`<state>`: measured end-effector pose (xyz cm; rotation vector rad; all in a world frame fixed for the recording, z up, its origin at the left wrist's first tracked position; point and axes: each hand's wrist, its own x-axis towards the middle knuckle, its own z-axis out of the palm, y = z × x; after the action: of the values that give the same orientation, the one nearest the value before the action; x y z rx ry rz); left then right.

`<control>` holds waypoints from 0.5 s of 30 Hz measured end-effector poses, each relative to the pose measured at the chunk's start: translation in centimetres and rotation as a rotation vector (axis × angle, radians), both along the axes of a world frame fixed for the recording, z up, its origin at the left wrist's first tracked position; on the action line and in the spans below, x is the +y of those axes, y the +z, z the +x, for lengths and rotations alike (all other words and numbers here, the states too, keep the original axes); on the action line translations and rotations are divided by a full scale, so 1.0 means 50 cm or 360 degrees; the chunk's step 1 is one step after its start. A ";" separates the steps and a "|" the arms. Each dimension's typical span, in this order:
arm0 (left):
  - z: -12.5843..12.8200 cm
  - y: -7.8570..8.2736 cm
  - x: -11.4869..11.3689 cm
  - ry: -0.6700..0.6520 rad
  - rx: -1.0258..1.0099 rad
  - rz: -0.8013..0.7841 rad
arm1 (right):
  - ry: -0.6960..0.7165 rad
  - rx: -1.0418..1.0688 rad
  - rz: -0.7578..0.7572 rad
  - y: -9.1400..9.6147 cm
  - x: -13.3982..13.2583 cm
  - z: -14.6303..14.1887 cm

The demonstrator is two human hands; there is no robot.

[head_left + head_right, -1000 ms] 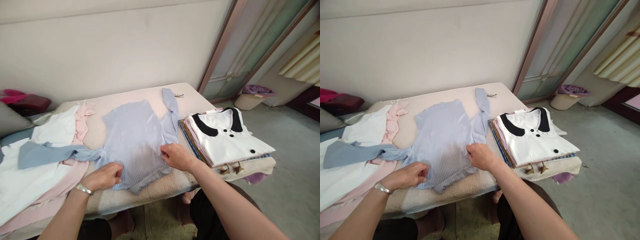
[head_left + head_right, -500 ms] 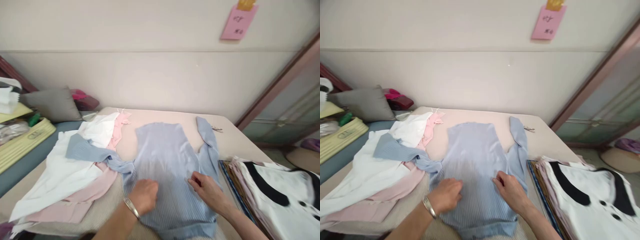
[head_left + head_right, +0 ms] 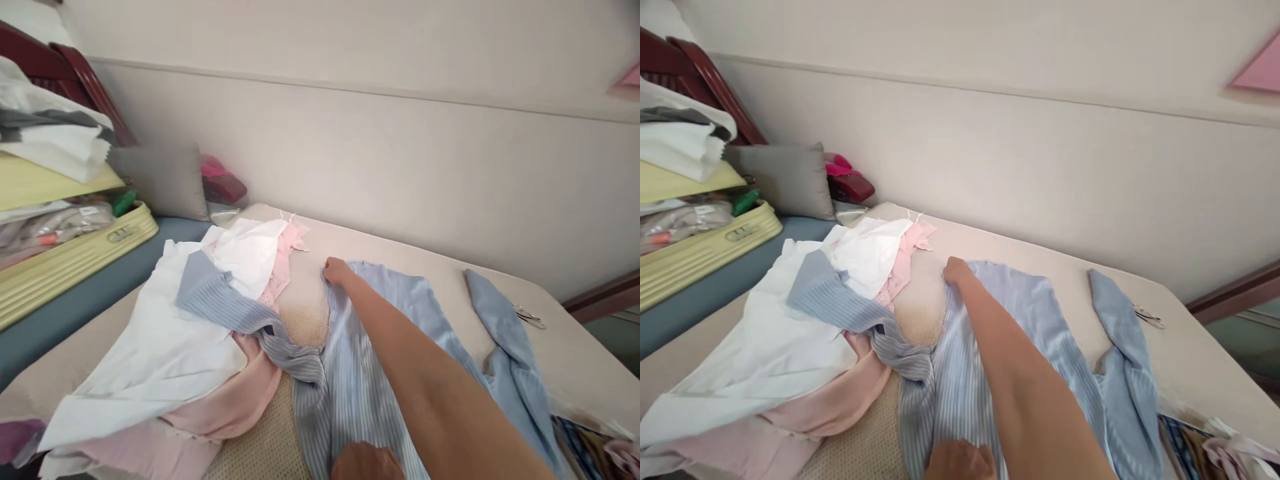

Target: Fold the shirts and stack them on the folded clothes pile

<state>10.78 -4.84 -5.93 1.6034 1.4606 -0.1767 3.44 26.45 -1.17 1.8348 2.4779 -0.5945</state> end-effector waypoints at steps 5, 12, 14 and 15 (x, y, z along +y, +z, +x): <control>-0.008 0.014 0.002 0.0018 -0.0076 -0.0063 | -0.0039 -0.0013 0.0058 -0.030 0.017 -0.025; -0.030 0.128 0.007 -0.0010 0.0155 -0.0183 | -0.0036 0.0193 0.0258 -0.039 -0.028 -0.049; -0.024 0.133 0.007 0.0054 0.0243 -0.0212 | -0.0051 0.0233 0.0358 -0.044 -0.056 -0.029; -0.020 0.131 0.007 0.0083 0.0267 -0.0217 | -0.0063 0.0245 0.0410 -0.049 -0.070 -0.016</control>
<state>9.78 -4.49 0.61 1.4673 1.5813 -0.3808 2.67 22.93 -3.62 1.9984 2.7376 -0.4517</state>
